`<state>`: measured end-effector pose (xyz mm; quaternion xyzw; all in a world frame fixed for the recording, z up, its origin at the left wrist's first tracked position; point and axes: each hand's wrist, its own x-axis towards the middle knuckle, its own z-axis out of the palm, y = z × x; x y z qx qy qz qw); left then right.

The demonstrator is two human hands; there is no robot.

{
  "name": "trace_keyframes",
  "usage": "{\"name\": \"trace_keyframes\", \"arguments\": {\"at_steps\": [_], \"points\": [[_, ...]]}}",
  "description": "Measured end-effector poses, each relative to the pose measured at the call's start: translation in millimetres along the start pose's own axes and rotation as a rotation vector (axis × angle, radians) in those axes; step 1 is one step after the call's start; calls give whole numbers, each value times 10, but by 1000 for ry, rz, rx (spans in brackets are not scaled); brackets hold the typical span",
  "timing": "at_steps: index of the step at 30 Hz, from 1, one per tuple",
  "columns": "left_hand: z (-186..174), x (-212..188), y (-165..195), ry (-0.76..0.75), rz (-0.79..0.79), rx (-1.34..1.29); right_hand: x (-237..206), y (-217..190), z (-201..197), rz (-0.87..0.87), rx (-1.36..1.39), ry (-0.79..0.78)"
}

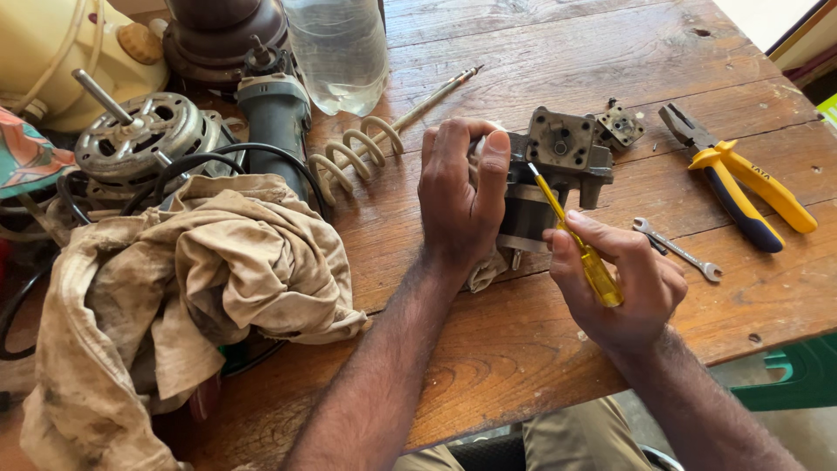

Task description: The person disassembles a small electric motor on a wooden workbench. They wipe the motor with a cloth, use a wrench to loosen and remove bolts, and use a screwdriver to pry off a metal plate. The removed parts are placed on the table.

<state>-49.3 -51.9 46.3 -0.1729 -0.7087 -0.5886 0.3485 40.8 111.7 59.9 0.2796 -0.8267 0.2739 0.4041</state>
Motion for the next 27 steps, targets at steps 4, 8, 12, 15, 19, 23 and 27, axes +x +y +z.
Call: {"name": "trace_keyframes", "arguments": {"at_steps": [4,8,12,15,19,23,27], "points": [[30,-9,-11,17,11,9,6,-14,16,43,49,27],[39,-21,-32,26,22,6,-5,-42,22,82,48,33],[57,-29,-64,23,11,15,-34,-36,23,133,83,37],[77,-32,-95,24,18,12,-55,5,41,153,137,34],[91,-41,-122,24,29,29,-85,45,54,196,199,49],[95,-39,-124,22,34,33,-91,64,45,143,145,41],[107,-28,-112,24,39,30,-89,75,28,52,24,44]]}}
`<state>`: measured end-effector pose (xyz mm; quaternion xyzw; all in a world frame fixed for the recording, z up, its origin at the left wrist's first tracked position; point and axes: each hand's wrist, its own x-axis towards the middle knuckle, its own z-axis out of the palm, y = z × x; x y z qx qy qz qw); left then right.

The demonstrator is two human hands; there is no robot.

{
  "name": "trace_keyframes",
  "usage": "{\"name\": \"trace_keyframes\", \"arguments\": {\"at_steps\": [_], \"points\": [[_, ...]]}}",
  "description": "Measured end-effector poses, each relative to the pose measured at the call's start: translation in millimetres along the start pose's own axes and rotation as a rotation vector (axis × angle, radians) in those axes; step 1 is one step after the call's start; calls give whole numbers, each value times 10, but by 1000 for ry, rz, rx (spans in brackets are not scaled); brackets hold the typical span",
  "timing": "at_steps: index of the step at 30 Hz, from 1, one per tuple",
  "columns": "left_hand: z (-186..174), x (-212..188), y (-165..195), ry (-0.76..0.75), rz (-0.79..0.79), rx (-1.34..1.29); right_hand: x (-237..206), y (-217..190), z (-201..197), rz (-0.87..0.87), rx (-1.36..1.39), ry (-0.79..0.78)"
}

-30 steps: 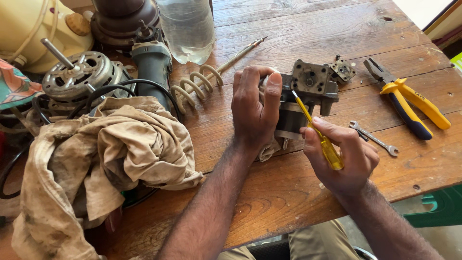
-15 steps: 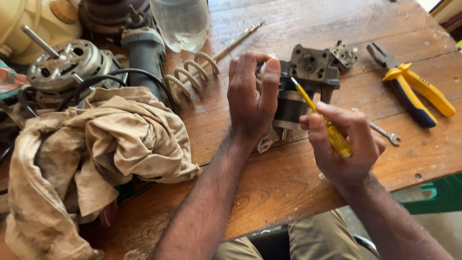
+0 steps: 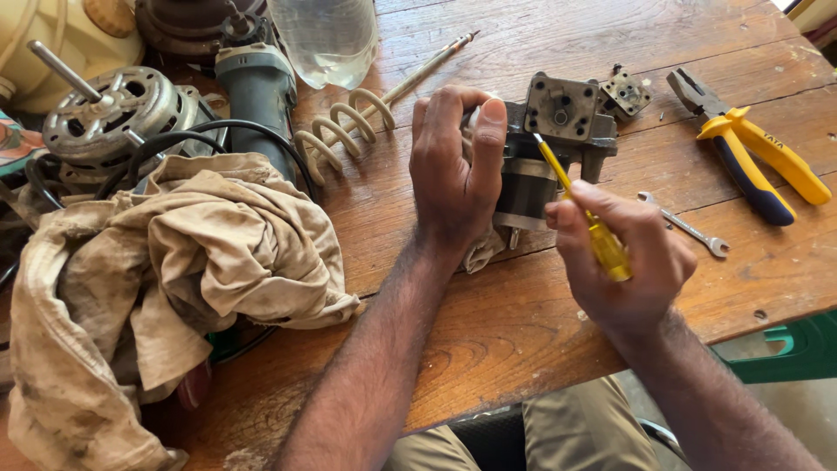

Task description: The person disassembles a small electric motor on a wooden workbench. They wipe the motor with a cloth, use a wrench to loosen and remove bolts, and use a screwdriver to pry off a metal plate. The removed parts are placed on the table.

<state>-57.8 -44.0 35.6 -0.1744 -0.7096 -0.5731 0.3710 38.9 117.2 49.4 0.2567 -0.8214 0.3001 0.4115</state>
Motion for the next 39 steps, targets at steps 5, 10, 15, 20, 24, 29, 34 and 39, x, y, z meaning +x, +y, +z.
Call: {"name": "trace_keyframes", "arguments": {"at_steps": [5,10,15,20,24,29,34,39], "points": [[-20,3,22,-9,-1,6,-8,26,-32,-110,-135,4],[-37,9,58,2,2,5,-16,69,-65,-81,-137,42],[-36,25,80,0,5,6,-52,64,-151,21,-121,100],[-31,28,111,1,-5,10,-45,46,-173,83,-43,113],[-33,24,102,6,20,3,-28,20,-182,130,36,133],[16,31,-13,-10,2,35,-70,27,-184,184,51,147],[21,49,-160,-17,83,22,-147,123,-180,182,77,122],[-4,43,-221,-37,65,14,-211,198,-188,219,124,94]]}}
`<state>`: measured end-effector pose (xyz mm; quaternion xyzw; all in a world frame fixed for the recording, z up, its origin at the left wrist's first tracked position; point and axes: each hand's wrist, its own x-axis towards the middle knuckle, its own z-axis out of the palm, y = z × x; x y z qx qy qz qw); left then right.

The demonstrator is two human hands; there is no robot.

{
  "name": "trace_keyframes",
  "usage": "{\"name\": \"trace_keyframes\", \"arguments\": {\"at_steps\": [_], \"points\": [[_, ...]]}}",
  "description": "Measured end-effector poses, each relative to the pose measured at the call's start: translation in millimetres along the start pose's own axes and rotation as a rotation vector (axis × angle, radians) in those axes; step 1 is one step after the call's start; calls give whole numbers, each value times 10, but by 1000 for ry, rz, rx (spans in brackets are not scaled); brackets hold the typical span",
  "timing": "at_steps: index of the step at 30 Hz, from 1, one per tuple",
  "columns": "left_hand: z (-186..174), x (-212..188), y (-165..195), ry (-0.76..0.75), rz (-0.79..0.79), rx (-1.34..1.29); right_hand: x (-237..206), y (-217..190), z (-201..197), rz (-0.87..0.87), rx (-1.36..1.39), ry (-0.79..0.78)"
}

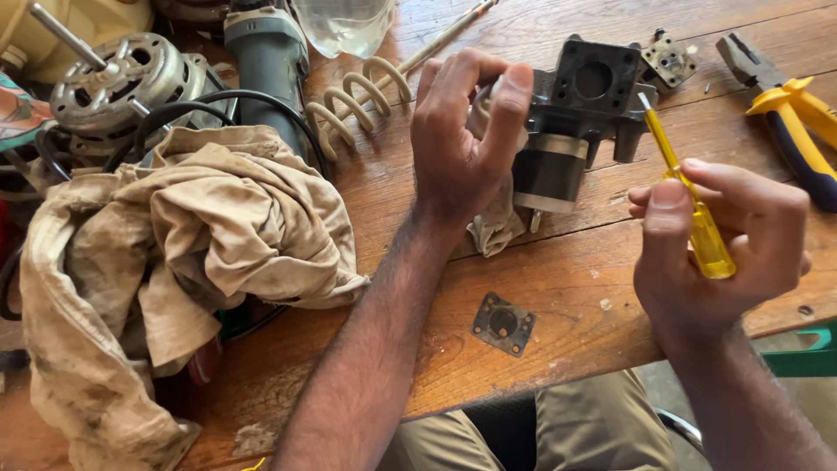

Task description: The person disassembles a small electric motor on a wooden workbench. They wipe the motor with a cloth, use a wrench to loosen and remove bolts, and use a screwdriver to pry off a metal plate. The removed parts are placed on the table.

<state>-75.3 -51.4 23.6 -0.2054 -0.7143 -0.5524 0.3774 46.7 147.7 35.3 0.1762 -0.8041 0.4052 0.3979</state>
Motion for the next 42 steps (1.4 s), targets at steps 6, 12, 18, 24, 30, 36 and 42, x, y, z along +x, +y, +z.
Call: {"name": "trace_keyframes", "arguments": {"at_steps": [6,12,18,24,30,36,42], "points": [[45,8,-60,54,-76,-99,-50,72,-11,34,10,-5],[94,10,-122,68,-91,-66,29,41,-16,-45,80,15],[80,-30,-215,173,-90,-73,-193,-421,-125,46,27,-223],[50,49,-221,318,-82,-326,-412,-511,-177,97,-118,-287],[-161,111,320,421,19,-239,-375,-601,-420,8,-72,-438],[-546,-114,1090,312,-51,-366,-365,-585,-596,-117,-20,-568],[-972,-976,1886,162,-148,335,-405,-548,-670,-193,-113,-587]]}}
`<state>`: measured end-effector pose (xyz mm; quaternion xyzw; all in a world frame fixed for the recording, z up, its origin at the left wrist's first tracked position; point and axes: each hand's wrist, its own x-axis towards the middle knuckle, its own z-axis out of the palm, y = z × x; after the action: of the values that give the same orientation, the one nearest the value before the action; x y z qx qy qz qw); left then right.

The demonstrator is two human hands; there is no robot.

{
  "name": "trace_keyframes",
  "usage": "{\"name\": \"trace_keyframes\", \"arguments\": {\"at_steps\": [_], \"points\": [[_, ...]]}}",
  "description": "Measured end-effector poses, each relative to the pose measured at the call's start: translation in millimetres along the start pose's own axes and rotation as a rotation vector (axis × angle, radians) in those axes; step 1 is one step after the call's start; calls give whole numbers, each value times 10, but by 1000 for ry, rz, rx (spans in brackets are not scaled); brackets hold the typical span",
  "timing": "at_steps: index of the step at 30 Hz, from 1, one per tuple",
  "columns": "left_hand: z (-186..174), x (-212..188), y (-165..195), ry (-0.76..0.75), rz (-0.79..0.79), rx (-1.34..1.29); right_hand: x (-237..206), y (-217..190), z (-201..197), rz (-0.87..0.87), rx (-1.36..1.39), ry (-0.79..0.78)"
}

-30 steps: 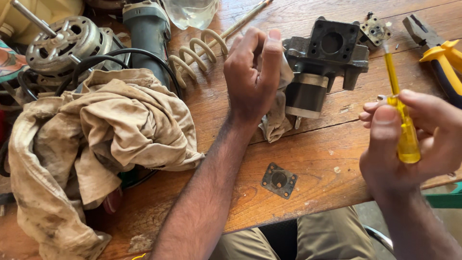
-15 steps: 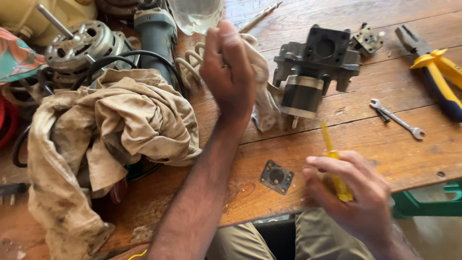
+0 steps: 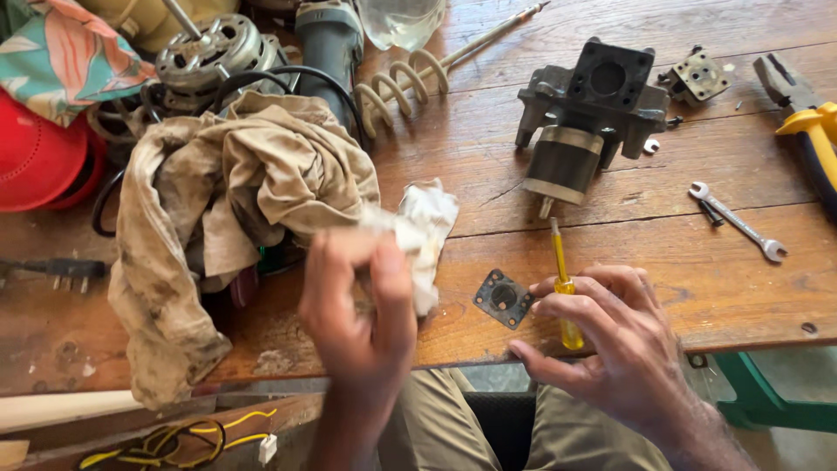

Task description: The person disassembles a small electric motor on a wooden workbench. They wipe the motor with a cloth, use a wrench to loosen and remove bolts, and use a screwdriver to pry off a metal plate. The removed parts are placed on the table.

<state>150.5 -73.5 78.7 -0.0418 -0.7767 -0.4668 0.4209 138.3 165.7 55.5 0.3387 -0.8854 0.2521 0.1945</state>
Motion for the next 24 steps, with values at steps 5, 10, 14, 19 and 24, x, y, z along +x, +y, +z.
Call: {"name": "trace_keyframes", "arguments": {"at_steps": [5,10,14,19,24], "points": [[-30,-412,-7,-13,-122,131,-73,-32,7,-67,-13,0],[-28,-558,-47,18,-98,126,-183,-67,31,-143,-40,-29],[-64,-572,-51,32,-101,114,-313,-62,67,-166,0,-26],[-101,-587,-71,39,-92,125,-513,-22,142,-240,22,-24],[-110,-610,-93,49,-97,122,-589,2,184,-276,70,123]]}}
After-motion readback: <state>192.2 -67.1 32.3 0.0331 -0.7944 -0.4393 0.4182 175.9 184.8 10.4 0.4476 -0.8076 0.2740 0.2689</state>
